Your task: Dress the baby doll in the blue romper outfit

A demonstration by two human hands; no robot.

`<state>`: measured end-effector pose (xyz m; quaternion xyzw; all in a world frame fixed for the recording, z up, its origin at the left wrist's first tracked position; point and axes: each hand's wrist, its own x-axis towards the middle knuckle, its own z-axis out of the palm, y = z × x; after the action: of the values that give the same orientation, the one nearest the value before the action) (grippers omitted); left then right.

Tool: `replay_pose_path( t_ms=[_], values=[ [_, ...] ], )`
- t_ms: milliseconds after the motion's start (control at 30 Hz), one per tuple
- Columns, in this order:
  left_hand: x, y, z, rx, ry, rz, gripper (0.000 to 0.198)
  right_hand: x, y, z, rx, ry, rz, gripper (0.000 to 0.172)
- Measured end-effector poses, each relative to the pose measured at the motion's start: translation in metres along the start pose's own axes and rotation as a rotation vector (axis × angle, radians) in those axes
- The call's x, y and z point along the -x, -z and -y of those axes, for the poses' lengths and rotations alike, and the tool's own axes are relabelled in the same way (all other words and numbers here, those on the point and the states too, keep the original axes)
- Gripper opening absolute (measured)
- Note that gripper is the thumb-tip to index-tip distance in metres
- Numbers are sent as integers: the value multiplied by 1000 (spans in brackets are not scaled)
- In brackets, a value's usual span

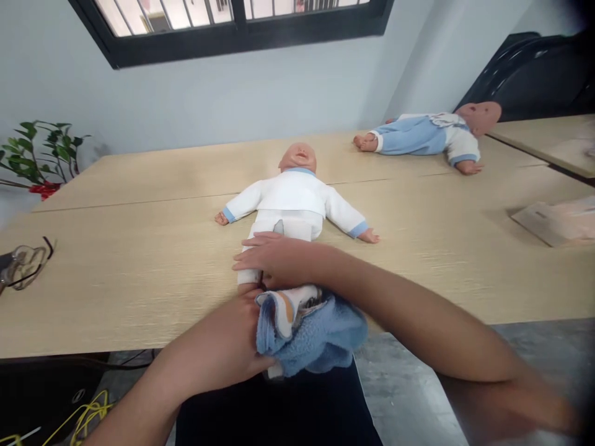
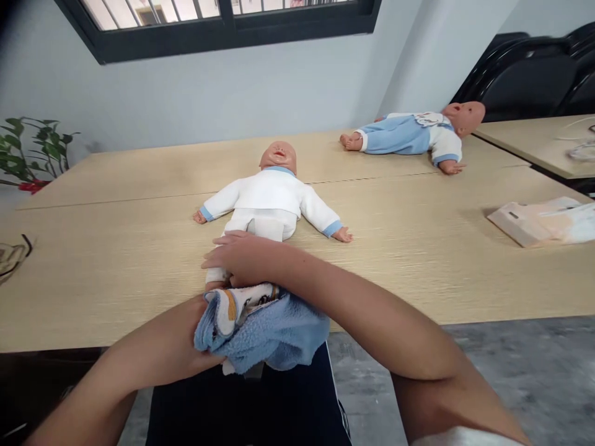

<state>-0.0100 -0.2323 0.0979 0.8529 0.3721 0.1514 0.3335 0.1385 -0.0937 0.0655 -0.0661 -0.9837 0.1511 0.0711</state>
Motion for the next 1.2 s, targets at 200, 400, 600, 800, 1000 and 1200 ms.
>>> replay_pose_path(
  t_ms=[200, 400, 600, 800, 1000, 1200],
  values=[
    [27, -17, 18, -221, 57, -54, 39, -4, -9, 2, 358, 61, -96, 17],
    [41, -23, 31, -399, -35, -204, 12, 5, 17, -16, 96, -73, -353, 49],
    [57, -11, 51, -581, -121, -403, 25, 14, 11, -15, 214, 4, -361, 18],
    [66, -17, 72, -592, -22, -709, 33, 14, 2, -5, 442, -23, -292, 10],
    [52, -39, 73, -81, 307, -1320, 42, 10, -5, 1, 496, -51, -225, 14],
    [53, -45, 70, 189, 301, -1194, 20, 9, -1, -3, 441, -111, -194, 29]
  ],
)
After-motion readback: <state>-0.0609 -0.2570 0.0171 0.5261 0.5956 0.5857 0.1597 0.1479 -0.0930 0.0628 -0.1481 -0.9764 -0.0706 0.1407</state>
